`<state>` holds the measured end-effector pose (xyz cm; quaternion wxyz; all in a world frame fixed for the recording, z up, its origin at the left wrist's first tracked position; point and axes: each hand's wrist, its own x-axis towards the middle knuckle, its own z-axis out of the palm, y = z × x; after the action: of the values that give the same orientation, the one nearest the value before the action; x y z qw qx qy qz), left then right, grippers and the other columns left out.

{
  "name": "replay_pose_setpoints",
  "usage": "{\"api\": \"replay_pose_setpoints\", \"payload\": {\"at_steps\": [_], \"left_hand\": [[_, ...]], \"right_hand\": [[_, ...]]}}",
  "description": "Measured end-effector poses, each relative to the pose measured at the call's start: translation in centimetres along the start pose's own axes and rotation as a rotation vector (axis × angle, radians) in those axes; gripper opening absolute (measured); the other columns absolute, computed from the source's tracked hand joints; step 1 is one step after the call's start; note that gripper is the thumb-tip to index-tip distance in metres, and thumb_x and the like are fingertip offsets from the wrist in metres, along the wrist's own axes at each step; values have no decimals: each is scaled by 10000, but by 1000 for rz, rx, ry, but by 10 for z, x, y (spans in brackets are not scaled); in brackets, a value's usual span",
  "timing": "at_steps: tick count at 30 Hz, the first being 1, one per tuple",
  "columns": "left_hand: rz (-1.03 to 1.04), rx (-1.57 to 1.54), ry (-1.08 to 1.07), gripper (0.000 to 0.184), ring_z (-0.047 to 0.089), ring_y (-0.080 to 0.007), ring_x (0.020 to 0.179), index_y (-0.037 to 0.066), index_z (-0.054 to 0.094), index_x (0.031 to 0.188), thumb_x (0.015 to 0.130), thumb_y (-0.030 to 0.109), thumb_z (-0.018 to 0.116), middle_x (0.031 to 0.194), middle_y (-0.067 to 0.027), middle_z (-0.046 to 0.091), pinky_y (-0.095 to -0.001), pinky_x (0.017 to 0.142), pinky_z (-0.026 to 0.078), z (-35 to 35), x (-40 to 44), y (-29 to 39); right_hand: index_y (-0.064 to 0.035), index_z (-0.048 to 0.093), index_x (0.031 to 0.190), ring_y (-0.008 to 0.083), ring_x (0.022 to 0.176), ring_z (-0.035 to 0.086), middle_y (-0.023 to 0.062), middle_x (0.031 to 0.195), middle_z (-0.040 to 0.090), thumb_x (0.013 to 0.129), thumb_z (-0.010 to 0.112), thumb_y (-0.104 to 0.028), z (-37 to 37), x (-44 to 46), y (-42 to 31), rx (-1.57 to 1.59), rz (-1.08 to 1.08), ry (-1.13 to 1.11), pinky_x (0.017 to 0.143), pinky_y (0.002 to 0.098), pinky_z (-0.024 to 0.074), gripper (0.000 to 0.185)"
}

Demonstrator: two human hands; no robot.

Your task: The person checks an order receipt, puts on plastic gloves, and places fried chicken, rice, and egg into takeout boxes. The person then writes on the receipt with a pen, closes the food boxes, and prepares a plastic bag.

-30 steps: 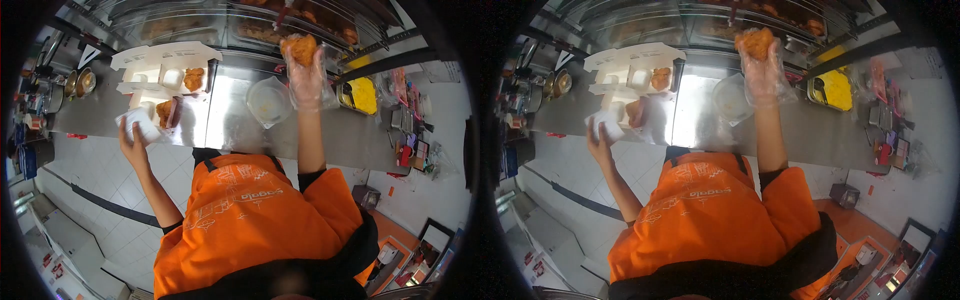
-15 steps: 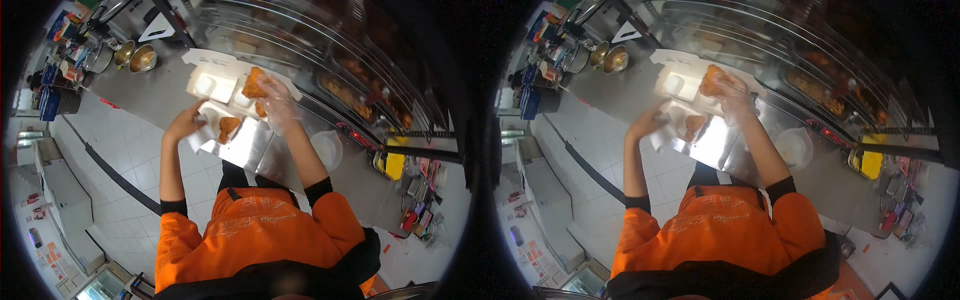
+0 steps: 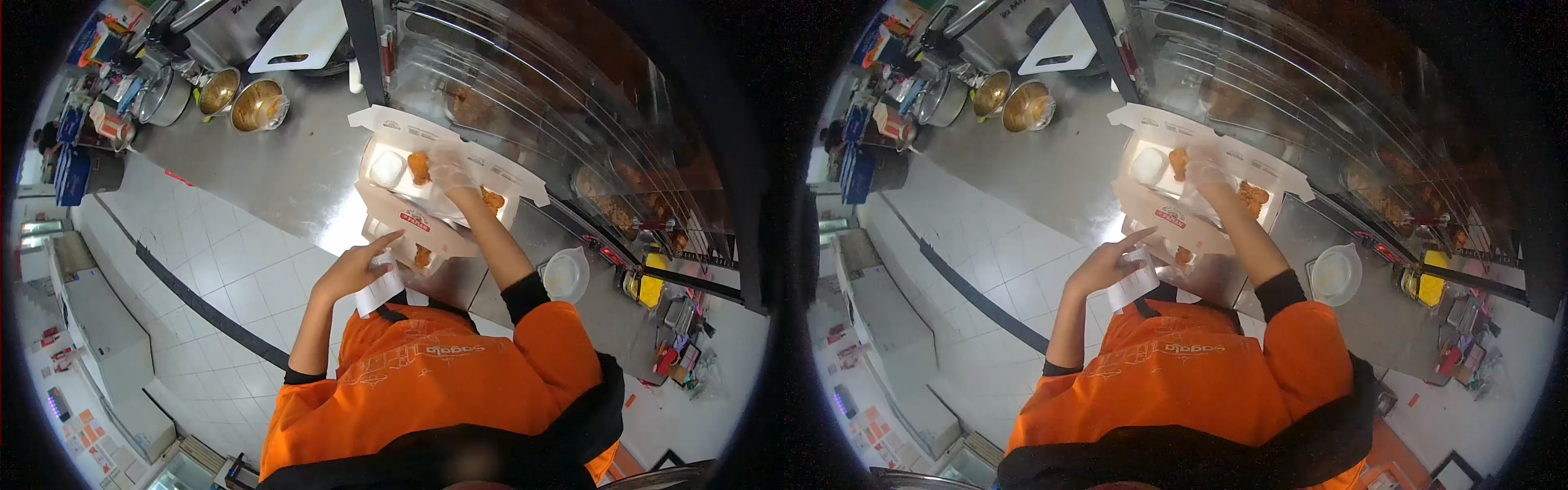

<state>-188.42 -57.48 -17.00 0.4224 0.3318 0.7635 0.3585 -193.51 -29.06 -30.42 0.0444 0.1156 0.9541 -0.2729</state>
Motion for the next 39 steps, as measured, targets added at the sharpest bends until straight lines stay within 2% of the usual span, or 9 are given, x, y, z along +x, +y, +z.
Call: {"api": "replay_pose_setpoints", "payload": {"at_steps": [7, 11, 14, 17, 20, 26, 31, 37, 39], "left_hand": [[117, 11, -36, 681, 598, -378, 1061, 234, 297, 1455, 867, 130, 624, 1163, -216, 606, -430, 869, 482, -11, 22, 6], [64, 38, -78, 678, 598, -376, 1066, 243, 300, 1453, 868, 125, 621, 1182, -211, 598, -429, 869, 485, -18, 22, 11], [87, 9, -77, 675, 605, -369, 1045, 249, 310, 1451, 866, 131, 623, 1152, -205, 616, -421, 872, 480, -16, 19, 6], [84, 3, -69, 677, 613, -358, 1019, 255, 319, 1454, 863, 147, 632, 1122, -189, 637, -404, 884, 468, -14, 15, -2], [71, 24, -72, 675, 612, -362, 1026, 255, 316, 1454, 866, 153, 631, 1121, -195, 636, -407, 887, 468, -15, 9, -8], [74, 2, -29, 644, 609, -392, 1023, 234, 326, 1442, 876, 132, 615, 1069, -244, 629, -423, 853, 487, -6, 7, -7], [294, -56, 245, 443, 623, -325, 1026, 130, 506, 1323, 892, 125, 609, 1106, -215, 633, -348, 891, 469, 2, 22, 18], [219, -350, 328, 296, 566, -156, 1051, 29, 608, 1191, 896, 57, 604, 1155, -103, 630, -282, 912, 441, 26, 53, 76], [273, -406, 347, 364, 555, -152, 1063, 41, 568, 1252, 889, 36, 606, 1188, -98, 610, -271, 919, 436, 38, 62, 103]], "right_hand": [[-46, 628, 904, 396, 877, 596, 219, 918, 626, 828, 577, -265, 15, -10, -27, 16, -127, 283, 832, 450, 467, 237], [-15, 606, 953, 356, 893, 607, 181, 982, 623, 811, 597, -227, 17, -11, -35, 7, 179, 129, 825, 420, 472, 256], [-24, 611, 999, 315, 941, 611, 149, 1046, 619, 803, 595, -180, 35, -24, -29, -444, -101, 332, 842, 410, 475, 251], [-37, 616, 1056, 288, 974, 601, 129, 1073, 614, 802, 573, -124, 53, -29, -23, -664, -118, -5, 870, 402, 471, 272], [-35, 632, 1056, 283, 994, 592, 130, 1047, 626, 814, 574, -99, 19, -45, -2, -320, -369, 401, 888, 386, 467, 256], [-59, 678, 944, 265, 964, 607, 141, 1023, 645, 849, 615, -81, -122, -103, -43, 76, -107, 469, 901, 397, 469, 116], [-54, 545, 1061, 158, 890, 577, 82, 948, 596, 892, 602, -65, -199, -183, 12, 270, 134, 1623, 812, 342, 505, 179], [-75, 547, 990, 173, 806, 547, 60, 883, 569, 849, 680, -212, -259, -260, 101, 2, 435, 1571, 716, 346, 469, 238], [-79, 564, 928, 197, 734, 569, 53, 796, 584, 824, 682, -212, -267, -251, 118, 127, 186, 1581, 688, 379, 475, 206]]}}
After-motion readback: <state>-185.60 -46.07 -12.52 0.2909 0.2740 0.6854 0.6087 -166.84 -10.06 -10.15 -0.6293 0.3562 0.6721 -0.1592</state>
